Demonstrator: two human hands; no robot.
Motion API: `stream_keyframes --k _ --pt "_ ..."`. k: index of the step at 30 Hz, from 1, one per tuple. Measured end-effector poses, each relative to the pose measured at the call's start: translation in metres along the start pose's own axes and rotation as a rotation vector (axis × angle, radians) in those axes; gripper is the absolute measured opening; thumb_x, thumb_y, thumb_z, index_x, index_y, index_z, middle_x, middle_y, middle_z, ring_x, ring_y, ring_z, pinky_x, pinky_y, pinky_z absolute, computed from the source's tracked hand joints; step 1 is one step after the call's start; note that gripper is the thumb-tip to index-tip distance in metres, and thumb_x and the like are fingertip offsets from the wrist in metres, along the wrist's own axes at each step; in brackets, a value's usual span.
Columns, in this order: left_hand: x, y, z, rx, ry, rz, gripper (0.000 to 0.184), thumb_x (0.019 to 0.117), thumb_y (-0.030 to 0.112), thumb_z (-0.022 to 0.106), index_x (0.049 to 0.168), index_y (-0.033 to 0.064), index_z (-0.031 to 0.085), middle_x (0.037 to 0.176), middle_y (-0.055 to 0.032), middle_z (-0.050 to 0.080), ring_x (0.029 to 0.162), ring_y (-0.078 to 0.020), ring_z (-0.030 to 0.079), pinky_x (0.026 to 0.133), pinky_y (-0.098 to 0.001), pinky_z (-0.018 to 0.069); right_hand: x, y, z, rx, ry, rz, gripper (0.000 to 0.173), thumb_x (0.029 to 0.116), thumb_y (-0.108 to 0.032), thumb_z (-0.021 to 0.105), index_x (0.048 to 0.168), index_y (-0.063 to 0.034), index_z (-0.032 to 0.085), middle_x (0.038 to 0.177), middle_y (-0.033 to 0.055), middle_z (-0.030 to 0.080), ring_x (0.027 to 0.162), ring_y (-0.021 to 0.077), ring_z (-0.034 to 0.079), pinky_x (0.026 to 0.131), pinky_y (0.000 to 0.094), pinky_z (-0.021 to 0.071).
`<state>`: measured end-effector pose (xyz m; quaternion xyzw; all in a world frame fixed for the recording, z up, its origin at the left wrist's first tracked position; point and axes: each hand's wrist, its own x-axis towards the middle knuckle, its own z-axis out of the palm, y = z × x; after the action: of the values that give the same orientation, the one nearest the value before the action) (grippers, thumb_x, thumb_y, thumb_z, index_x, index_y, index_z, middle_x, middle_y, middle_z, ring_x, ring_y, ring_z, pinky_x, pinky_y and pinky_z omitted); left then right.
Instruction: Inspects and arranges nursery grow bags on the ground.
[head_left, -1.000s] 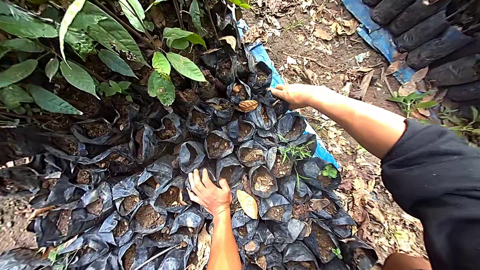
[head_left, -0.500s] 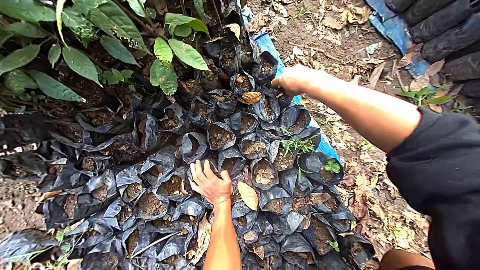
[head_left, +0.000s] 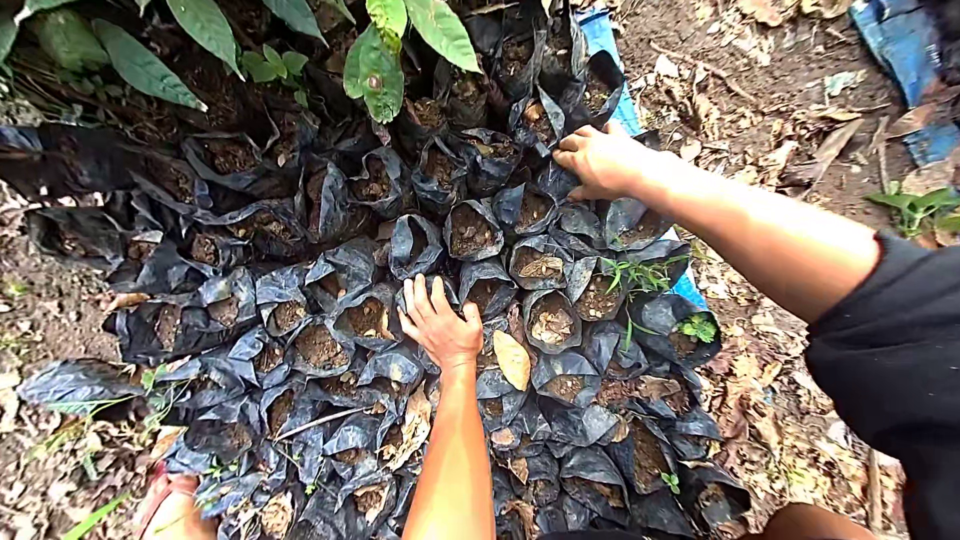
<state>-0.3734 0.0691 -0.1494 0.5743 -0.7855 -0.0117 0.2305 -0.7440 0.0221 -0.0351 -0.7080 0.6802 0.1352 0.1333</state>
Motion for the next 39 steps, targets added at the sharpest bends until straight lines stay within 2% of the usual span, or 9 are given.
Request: stream_keyframes --k 8,13,17,22,25,28,32,35,39 --pt "0.000 0.000 0.000 -0.018 -0.029 0.000 0.062 0.0892 0.048 0.045 0.140 0.0137 0.057 0.160 -0.0124 0.041 0.155 -0.0310 0.026 0.121 -0.0616 0.0162 -0.001 -0.020 -0.005 -0.158 -0.204 0.061 0.112 0.0668 -0.020 0.094 0.158 0.0001 0.031 0.161 0.0278 0.031 0.147 0.0466 0.036 0.107 0.0735 0.0332" --pt "0.000 0.001 -0.001 -0.017 -0.032 -0.004 0.060 0.0889 0.045 0.048 0.140 0.0157 0.057 0.160 -0.0102 0.041 0.154 -0.0291 0.026 0.121 -0.0611 0.0167 -0.006 -0.013 0.017 -0.151 0.056 0.002 0.080 0.0677 -0.017 0.093 0.134 -0.0024 0.051 0.139 0.0254 0.050 0.129 0.0474 0.051 0.097 0.0722 0.0397" --pt "0.000 -0.001 -0.001 -0.016 -0.027 -0.002 0.060 0.0882 0.046 0.048 0.139 0.0144 0.057 0.160 -0.0110 0.041 0.155 -0.0302 0.026 0.121 -0.0607 0.0160 -0.004 -0.005 0.023 -0.085 0.177 -0.080 0.048 0.0738 -0.005 0.083 0.116 -0.0059 0.060 0.118 0.0224 0.061 0.113 0.0456 0.059 0.099 0.0688 0.0388" --pt "0.001 0.001 0.000 -0.027 -0.027 -0.005 0.060 0.0888 0.045 0.048 0.140 0.0151 0.057 0.160 -0.0119 0.041 0.155 -0.0300 0.026 0.121 -0.0613 0.0166 -0.008 -0.029 -0.036 0.013 0.015 0.058 0.034 0.0821 -0.004 0.075 0.116 -0.0089 0.072 0.120 0.0185 0.068 0.126 0.0446 0.055 0.101 0.0750 0.0343" --pt "0.001 -0.001 -0.001 -0.031 -0.018 -0.008 0.060 0.0894 0.047 0.047 0.139 0.0149 0.057 0.159 -0.0110 0.042 0.154 -0.0299 0.027 0.121 -0.0616 0.0166 -0.017 -0.065 -0.056 0.098 0.138 -0.178 0.057 0.0810 0.000 0.073 0.136 -0.0155 0.065 0.140 0.0132 0.061 0.135 0.0418 0.051 0.096 0.0720 0.0414" --pt "0.001 0.000 0.000 -0.035 -0.027 0.006 0.062 0.0899 0.048 0.045 0.141 0.0146 0.056 0.160 -0.0107 0.041 0.155 -0.0291 0.026 0.122 -0.0609 0.0153 -0.014 -0.083 -0.032 -0.054 0.020 -0.379 0.084 0.0834 0.006 0.072 0.157 -0.0210 0.042 0.164 0.0118 0.037 0.148 0.0430 0.036 0.102 0.0725 0.0393" --pt "0.002 0.000 0.001 -0.054 -0.019 0.010 0.062 0.0884 0.047 0.048 0.139 0.0133 0.057 0.159 -0.0119 0.042 0.154 -0.0306 0.027 0.121 -0.0623 0.0157 0.004 -0.082 -0.005 -0.146 -0.017 -0.374 0.098 0.0761 0.002 0.081 0.160 -0.0173 0.034 0.161 0.0151 0.037 0.142 0.0459 0.041 0.097 0.0722 0.0425" --pt "0.002 -0.001 0.000 -0.058 -0.036 0.005 0.061 0.0880 0.046 0.048 0.140 0.0144 0.056 0.161 -0.0104 0.039 0.155 -0.0300 0.025 0.121 -0.0627 0.0152 0.016 -0.075 -0.004 -0.135 0.021 -0.424 0.095 0.0707 0.004 0.083 0.154 -0.0191 0.043 0.151 0.0147 0.048 0.133 0.0444 0.049 0.095 0.0682 0.0441" --pt "0.003 -0.001 0.002 -0.060 -0.015 0.009 0.062 0.0874 0.047 0.049 0.140 0.0148 0.056 0.161 -0.0104 0.040 0.155 -0.0293 0.025 0.121 -0.0623 0.0149 0.026 -0.059 -0.006 -0.148 0.087 -0.569 0.047 0.0774 0.005 0.076 0.120 -0.0114 0.064 0.118 0.0158 0.061 0.112 0.0405 0.058 0.092 0.0595 0.0463"
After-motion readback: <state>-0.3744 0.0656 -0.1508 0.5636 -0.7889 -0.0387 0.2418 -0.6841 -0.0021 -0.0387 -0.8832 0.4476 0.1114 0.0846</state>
